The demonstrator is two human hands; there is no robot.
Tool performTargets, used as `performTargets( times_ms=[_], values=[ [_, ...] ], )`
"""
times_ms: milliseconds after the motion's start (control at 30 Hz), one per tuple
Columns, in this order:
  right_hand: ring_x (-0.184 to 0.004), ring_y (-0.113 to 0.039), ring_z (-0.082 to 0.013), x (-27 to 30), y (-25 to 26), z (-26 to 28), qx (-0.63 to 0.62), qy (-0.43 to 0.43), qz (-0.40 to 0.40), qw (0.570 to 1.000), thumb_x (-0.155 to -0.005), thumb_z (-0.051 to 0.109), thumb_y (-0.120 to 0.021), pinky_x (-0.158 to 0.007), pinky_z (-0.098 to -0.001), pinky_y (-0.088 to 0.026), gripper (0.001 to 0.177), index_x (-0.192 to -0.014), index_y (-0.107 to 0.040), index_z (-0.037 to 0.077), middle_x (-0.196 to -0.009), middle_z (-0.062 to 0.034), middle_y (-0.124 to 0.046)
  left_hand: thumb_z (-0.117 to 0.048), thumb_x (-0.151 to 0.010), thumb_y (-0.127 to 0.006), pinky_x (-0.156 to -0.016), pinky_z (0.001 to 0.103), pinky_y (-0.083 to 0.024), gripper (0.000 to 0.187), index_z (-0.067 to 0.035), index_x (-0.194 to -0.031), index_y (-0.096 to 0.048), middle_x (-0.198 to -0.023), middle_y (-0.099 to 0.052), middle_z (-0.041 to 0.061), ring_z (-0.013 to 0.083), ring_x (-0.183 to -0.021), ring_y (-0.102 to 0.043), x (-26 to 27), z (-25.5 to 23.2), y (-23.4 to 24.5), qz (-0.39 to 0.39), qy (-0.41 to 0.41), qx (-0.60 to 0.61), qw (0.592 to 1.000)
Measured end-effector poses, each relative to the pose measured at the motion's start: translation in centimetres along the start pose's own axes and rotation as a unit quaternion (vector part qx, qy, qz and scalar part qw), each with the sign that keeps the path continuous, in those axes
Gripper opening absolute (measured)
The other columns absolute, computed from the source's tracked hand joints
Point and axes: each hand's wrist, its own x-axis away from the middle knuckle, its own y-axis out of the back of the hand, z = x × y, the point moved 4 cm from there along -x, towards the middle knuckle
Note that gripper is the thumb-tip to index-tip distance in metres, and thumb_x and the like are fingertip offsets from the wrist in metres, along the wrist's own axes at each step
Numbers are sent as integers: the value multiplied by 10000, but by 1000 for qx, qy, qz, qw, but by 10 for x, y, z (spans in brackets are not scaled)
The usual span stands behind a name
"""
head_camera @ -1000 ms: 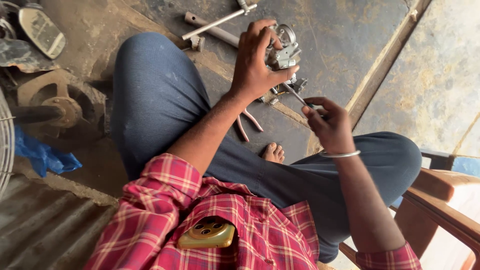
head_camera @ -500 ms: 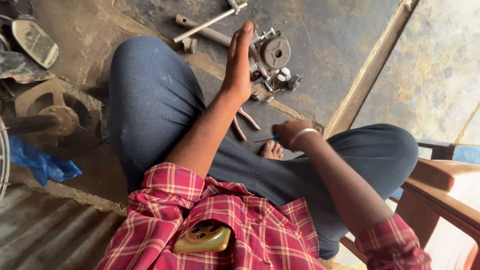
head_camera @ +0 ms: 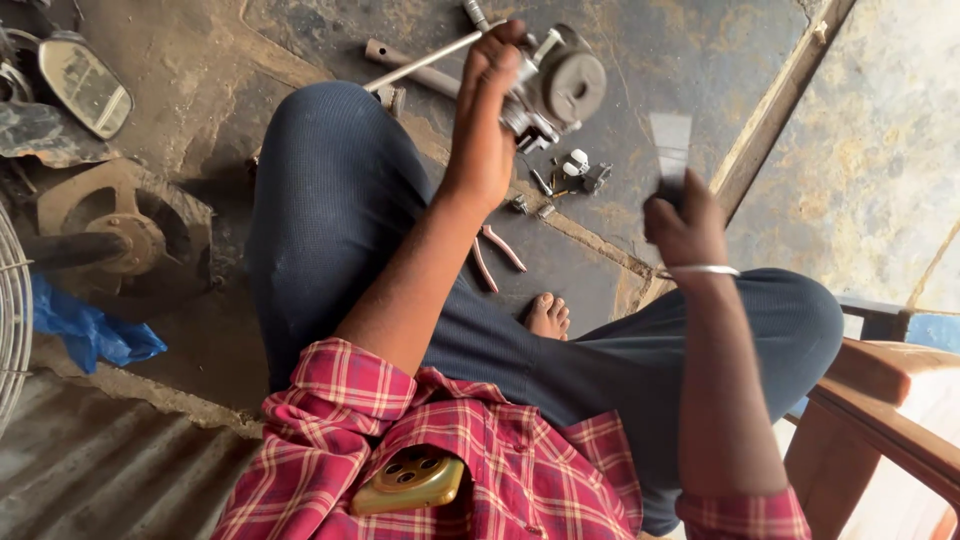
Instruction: Disassembling, inspecting, and preparing to reassemble a motorcycle carburetor.
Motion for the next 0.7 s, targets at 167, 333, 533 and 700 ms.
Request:
performTargets(
  times_ms=[167,333,533,700],
  values=[
    [-560,-517,-137,10,9,43,-484,-128,2,865,-1000,122,-664,-404,-282,-371,235,-1161,-531,14,-956,-135,-676,-462,-1056,-556,-1089,377,-525,527,-105,-1442,-513,-1352,-597,93,213,-1279,-601,16,14,-22,61,20,8,998],
    [-456,-468,-52,5,3,80,-598,-133,27,790,-910,336,-739,-320,-200,-333,448,-1272,-615,103,-1041,-68,-751,-441,-1090,-525,-1123,397,-529,488,-114,-1453,-517,-1403,-581,119,242,-1288,-600,27,29,-39,112,-9,-102,988],
    [-457,-470,-74,10,-1,62,-635,-171,46,752,-953,319,-792,-354,-228,-364,506,-1316,-530,83,-776,-54,-570,-517,-1122,-406,-1230,414,-463,507,-187,-1502,-465,-1579,-467,117,260,-1473,-477,40,18,-57,246,-158,-386,875],
    [-445,-465,-59,17,-3,59,-607,-164,32,777,-885,205,-810,-357,-227,-382,509,-1287,-512,113,-818,-18,-604,-567,-1122,-396,-1311,408,-348,560,-159,-1504,-421,-1604,-422,124,265,-1541,-402,39,11,-52,239,-138,-297,914]
  ],
)
